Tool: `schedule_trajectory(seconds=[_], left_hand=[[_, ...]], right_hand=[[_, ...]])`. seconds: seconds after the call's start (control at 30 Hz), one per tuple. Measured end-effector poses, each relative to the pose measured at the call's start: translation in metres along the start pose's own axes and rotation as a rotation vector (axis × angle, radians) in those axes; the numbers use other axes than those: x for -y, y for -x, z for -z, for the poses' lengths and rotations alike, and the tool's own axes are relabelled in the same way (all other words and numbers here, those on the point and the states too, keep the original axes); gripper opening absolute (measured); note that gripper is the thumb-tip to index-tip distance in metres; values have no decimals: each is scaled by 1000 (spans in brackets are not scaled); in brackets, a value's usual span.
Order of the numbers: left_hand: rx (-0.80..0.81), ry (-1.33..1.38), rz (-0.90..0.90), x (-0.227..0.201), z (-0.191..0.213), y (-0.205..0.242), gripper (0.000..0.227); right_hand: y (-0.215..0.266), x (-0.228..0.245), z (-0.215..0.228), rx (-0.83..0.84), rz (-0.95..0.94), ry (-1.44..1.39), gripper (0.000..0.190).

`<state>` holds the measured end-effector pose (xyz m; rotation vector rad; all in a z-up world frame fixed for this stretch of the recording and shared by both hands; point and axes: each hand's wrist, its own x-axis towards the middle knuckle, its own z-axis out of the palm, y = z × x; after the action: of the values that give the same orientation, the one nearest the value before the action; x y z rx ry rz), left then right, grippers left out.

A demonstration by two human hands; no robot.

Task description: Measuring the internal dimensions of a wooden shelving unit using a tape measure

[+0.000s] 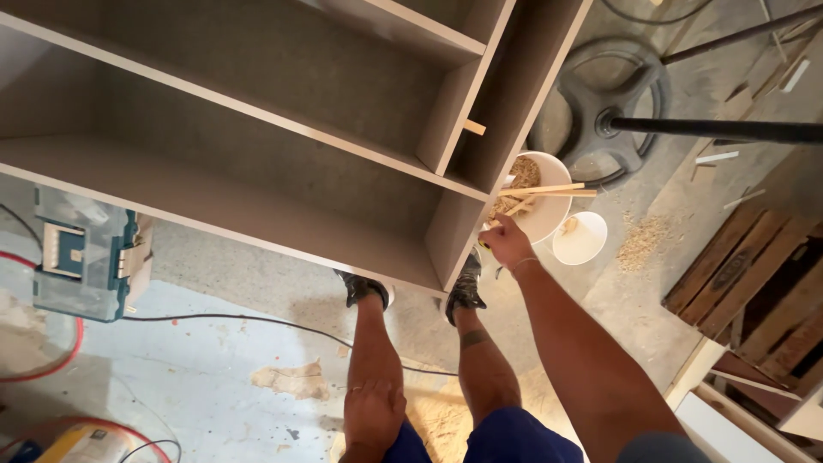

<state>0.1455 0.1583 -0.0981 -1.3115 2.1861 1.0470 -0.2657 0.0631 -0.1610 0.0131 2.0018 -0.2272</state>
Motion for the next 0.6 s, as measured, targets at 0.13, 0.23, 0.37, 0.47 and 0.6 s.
schedule_trajectory(seconds=[0.13, 0.23, 0.37, 0.47, 0.6], left_hand=[[79, -45, 37, 10, -34, 8, 43], [510, 3, 576, 3, -31, 12, 72], [430, 61, 386, -22, 14, 0, 58], [277, 52, 148, -34, 22, -8, 46], [253, 123, 80, -60, 43, -13, 46]], right_hand=[[-40, -56, -4, 1, 5, 129, 64], [-37, -91, -7, 40, 196, 233, 26], [2, -125, -4, 187, 29, 246, 27], [21, -167, -9, 281, -52, 45, 31], [45, -197, -24, 440, 109, -47, 15]])
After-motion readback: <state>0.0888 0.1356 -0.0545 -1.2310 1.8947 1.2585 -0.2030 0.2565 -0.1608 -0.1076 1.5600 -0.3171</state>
